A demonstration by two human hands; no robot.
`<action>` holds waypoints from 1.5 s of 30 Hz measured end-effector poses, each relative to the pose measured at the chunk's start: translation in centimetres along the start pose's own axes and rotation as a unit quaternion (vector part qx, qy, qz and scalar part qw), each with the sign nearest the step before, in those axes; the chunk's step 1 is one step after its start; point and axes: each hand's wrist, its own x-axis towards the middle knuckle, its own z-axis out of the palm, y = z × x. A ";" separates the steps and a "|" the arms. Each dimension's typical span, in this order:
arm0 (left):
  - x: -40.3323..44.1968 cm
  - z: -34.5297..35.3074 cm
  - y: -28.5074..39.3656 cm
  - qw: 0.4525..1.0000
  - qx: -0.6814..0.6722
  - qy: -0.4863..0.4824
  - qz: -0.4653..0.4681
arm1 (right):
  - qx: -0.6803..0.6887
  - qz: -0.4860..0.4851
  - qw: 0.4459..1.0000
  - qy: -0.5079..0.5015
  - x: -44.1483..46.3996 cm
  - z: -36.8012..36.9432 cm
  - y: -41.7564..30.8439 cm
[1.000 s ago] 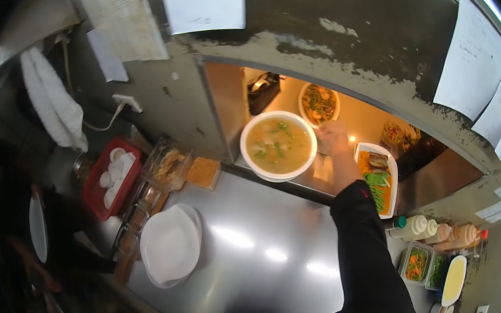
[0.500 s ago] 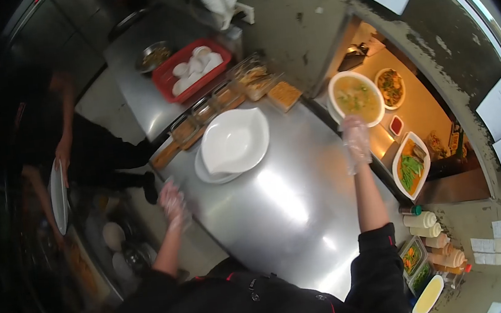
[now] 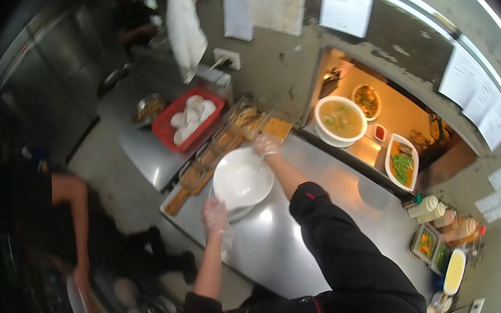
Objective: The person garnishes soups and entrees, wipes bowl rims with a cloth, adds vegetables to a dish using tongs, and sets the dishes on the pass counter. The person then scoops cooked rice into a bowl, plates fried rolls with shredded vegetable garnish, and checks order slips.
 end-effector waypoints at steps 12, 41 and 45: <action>-1.2 -0.5 6.5 0.998 0.003 -0.059 0.020 | 0.014 -0.121 0.984 0.132 -2.4 -0.4 2.0; -58.6 14.7 5.6 0.609 -0.143 -0.668 -0.403 | -0.101 0.611 0.781 0.079 -107.2 -13.5 22.8; -63.6 16.4 2.2 0.688 -0.189 -0.592 -0.375 | -0.072 0.460 0.879 0.107 -106.5 -12.2 23.7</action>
